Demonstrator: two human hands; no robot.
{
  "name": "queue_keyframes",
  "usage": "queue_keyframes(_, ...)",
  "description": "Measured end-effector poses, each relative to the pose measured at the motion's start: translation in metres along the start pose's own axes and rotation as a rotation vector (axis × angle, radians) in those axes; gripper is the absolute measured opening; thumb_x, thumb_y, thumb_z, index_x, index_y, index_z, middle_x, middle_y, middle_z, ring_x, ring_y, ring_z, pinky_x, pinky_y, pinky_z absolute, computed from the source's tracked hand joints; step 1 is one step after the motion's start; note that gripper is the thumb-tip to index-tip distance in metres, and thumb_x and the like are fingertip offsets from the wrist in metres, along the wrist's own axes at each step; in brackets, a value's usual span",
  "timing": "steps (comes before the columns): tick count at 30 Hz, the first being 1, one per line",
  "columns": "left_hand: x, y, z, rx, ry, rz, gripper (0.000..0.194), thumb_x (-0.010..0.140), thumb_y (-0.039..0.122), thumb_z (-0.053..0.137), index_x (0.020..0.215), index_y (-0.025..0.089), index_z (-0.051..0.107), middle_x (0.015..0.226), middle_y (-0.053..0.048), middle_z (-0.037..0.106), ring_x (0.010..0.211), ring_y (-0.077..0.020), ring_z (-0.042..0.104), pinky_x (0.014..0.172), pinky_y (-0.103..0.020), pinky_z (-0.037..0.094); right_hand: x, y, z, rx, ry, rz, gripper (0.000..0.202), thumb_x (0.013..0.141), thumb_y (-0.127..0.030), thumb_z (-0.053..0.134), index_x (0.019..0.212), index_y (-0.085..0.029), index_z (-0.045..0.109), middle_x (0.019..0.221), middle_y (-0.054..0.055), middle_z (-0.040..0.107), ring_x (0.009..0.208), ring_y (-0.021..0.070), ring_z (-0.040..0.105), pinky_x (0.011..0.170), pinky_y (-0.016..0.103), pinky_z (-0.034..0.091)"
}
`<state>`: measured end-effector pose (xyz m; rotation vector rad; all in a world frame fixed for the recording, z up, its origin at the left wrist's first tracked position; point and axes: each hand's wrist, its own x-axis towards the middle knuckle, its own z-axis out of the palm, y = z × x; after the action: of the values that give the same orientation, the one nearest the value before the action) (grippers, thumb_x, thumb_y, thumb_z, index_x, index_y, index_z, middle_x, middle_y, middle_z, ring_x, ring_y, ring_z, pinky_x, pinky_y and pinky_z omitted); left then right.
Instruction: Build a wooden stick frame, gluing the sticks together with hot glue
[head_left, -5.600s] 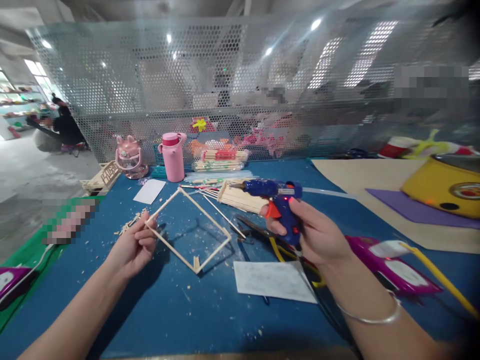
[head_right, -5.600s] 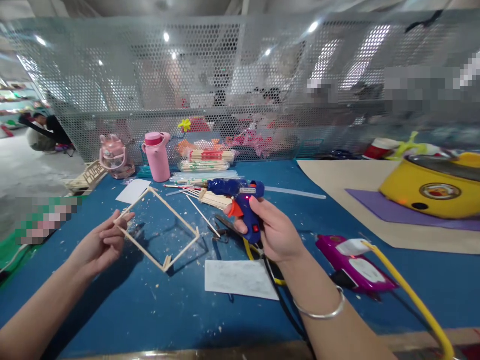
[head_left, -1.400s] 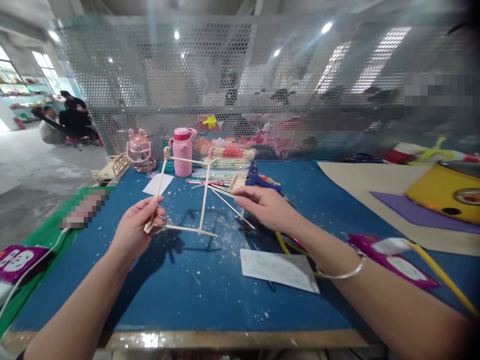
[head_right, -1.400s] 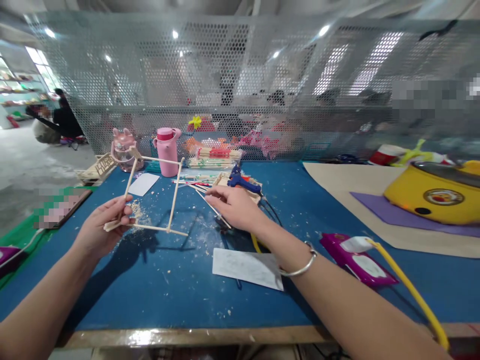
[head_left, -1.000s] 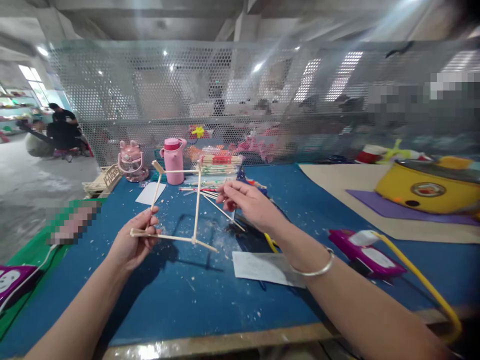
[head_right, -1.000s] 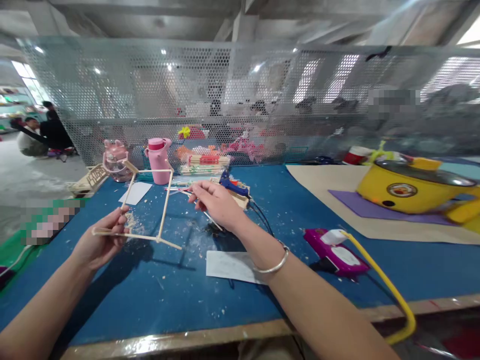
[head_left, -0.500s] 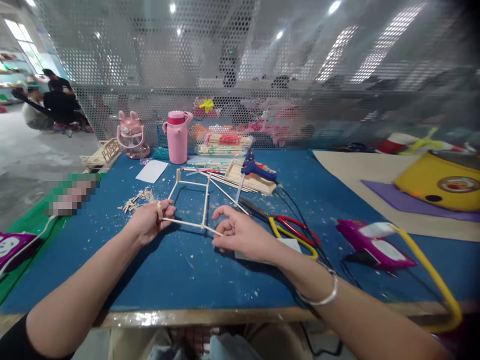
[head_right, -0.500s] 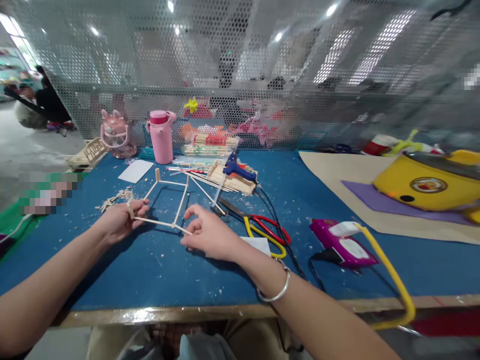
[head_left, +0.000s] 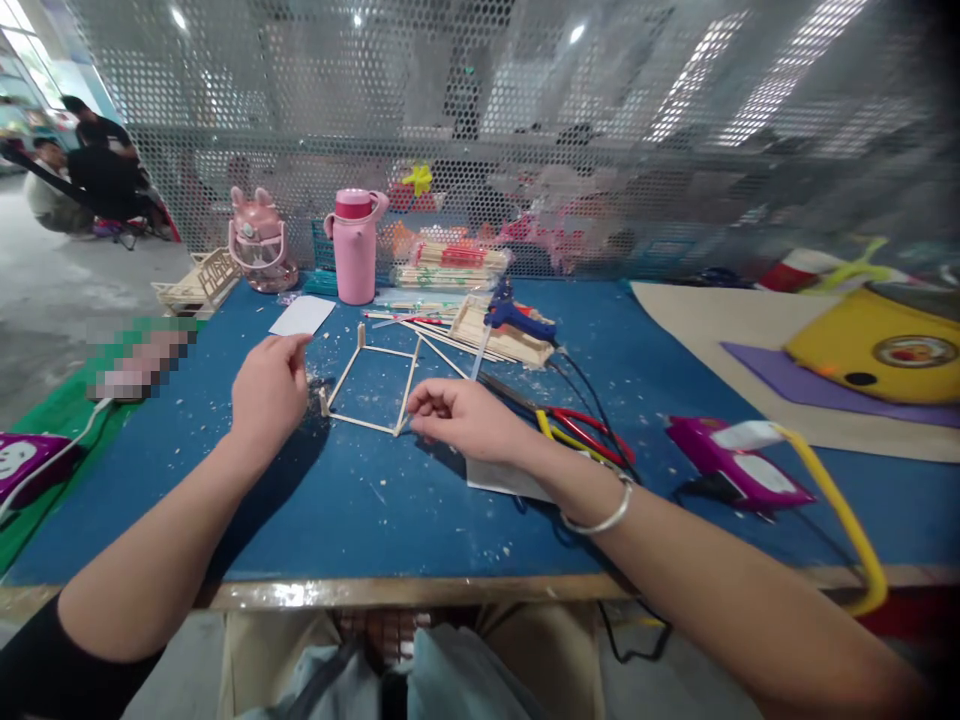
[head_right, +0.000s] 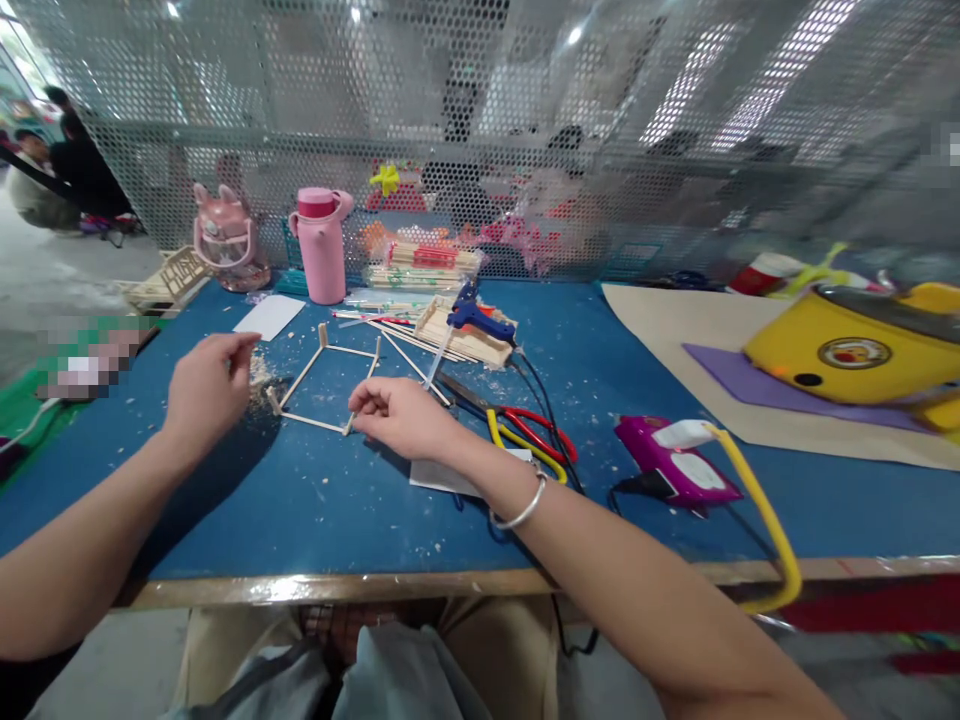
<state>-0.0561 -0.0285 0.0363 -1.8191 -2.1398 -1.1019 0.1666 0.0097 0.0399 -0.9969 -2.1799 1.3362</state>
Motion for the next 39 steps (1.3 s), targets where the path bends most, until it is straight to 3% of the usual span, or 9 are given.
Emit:
queue_keyframes(2, -0.007, 0.008, -0.008, -0.025, -0.014, 0.144, 0.031, 0.083, 0.022, 0.040, 0.103, 0.014, 0.062, 0.094, -0.009, 0.064, 0.085, -0.0195, 0.058, 0.079, -0.032, 0.045, 0.003, -0.002, 0.002, 0.051, -0.043, 0.014, 0.010, 0.071, -0.010, 0.053, 0.079, -0.016, 0.051, 0.062, -0.003, 0.054, 0.051, 0.0061, 0.051, 0.053, 0.021, 0.044)
queue_keyframes(6, -0.025, 0.023, -0.005, -0.043, -0.461, 0.426, 0.028, 0.082, 0.021, 0.043, 0.101, 0.018, 0.064, 0.090, -0.006, 0.062, 0.077, -0.0151, 0.058, 0.072, -0.026, 0.046, 0.006, -0.004, 0.002, 0.200, -0.136, 0.067, 0.021, 0.074, -0.006, 0.046, 0.090, -0.018, 0.043, 0.062, -0.004, 0.056, 0.049, 0.0067, 0.052, 0.048, 0.019, 0.041)
queue_keyframes(10, -0.029, 0.029, 0.011, 0.168, -0.613, 0.415, 0.028, 0.085, 0.020, 0.039, 0.099, 0.020, 0.064, 0.094, -0.007, 0.059, 0.081, -0.0163, 0.058, 0.070, -0.026, 0.045, 0.006, 0.005, 0.001, 0.174, -0.093, 0.104, 0.028, 0.071, -0.004, 0.046, 0.095, -0.018, 0.045, 0.061, -0.005, 0.056, 0.047, 0.0069, 0.051, 0.047, 0.019, 0.040)
queue_keyframes(14, -0.020, 0.037, 0.019, 0.292, -0.695, 0.398, 0.027, 0.085, 0.023, 0.040, 0.089, 0.020, 0.067, 0.084, -0.006, 0.060, 0.074, -0.0170, 0.059, 0.065, -0.026, 0.045, 0.009, 0.016, 0.002, -0.053, -0.030, 0.008, 0.021, 0.070, -0.007, 0.052, 0.089, -0.015, 0.056, 0.062, -0.003, 0.057, 0.054, 0.0075, 0.052, 0.056, 0.021, 0.041)
queue_keyframes(22, -0.014, 0.062, 0.024, 0.361, -0.734, 0.262, 0.024, 0.080, 0.016, 0.044, 0.083, 0.015, 0.067, 0.084, -0.014, 0.064, 0.076, -0.0256, 0.062, 0.067, -0.034, 0.047, 0.001, 0.014, -0.006, -0.336, 0.079, -0.056, 0.020, 0.075, -0.013, 0.053, 0.091, -0.015, 0.065, 0.064, 0.000, 0.061, 0.058, 0.0090, 0.051, 0.059, 0.022, 0.037)
queue_keyframes(26, -0.019, 0.060, 0.026, 0.344, -0.706, 0.254, 0.024, 0.080, 0.016, 0.043, 0.084, 0.014, 0.067, 0.083, -0.014, 0.063, 0.075, -0.0244, 0.062, 0.068, -0.034, 0.046, -0.002, 0.013, -0.011, -0.410, 0.173, -0.093, 0.024, 0.078, -0.014, 0.050, 0.095, -0.016, 0.066, 0.070, 0.001, 0.063, 0.060, 0.0097, 0.051, 0.060, 0.023, 0.037)
queue_keyframes(30, -0.026, 0.054, 0.027, 0.314, -0.660, 0.303, 0.027, 0.084, 0.020, 0.040, 0.083, 0.016, 0.067, 0.083, -0.010, 0.060, 0.072, -0.0205, 0.061, 0.069, -0.031, 0.045, 0.001, 0.015, -0.010, -0.434, 0.155, -0.183, 0.024, 0.078, -0.021, 0.054, 0.097, -0.017, 0.067, 0.074, 0.002, 0.064, 0.063, 0.0102, 0.052, 0.062, 0.023, 0.037)
queue_keyframes(39, -0.027, 0.053, 0.031, 0.273, -0.603, 0.324, 0.026, 0.082, 0.019, 0.043, 0.084, 0.016, 0.068, 0.083, -0.009, 0.062, 0.074, -0.0195, 0.059, 0.070, -0.030, 0.043, 0.008, 0.022, -0.006, -0.398, 0.162, -0.164, 0.012, 0.074, -0.023, 0.058, 0.071, -0.017, 0.069, 0.067, 0.001, 0.066, 0.063, 0.0114, 0.056, 0.061, 0.025, 0.038)
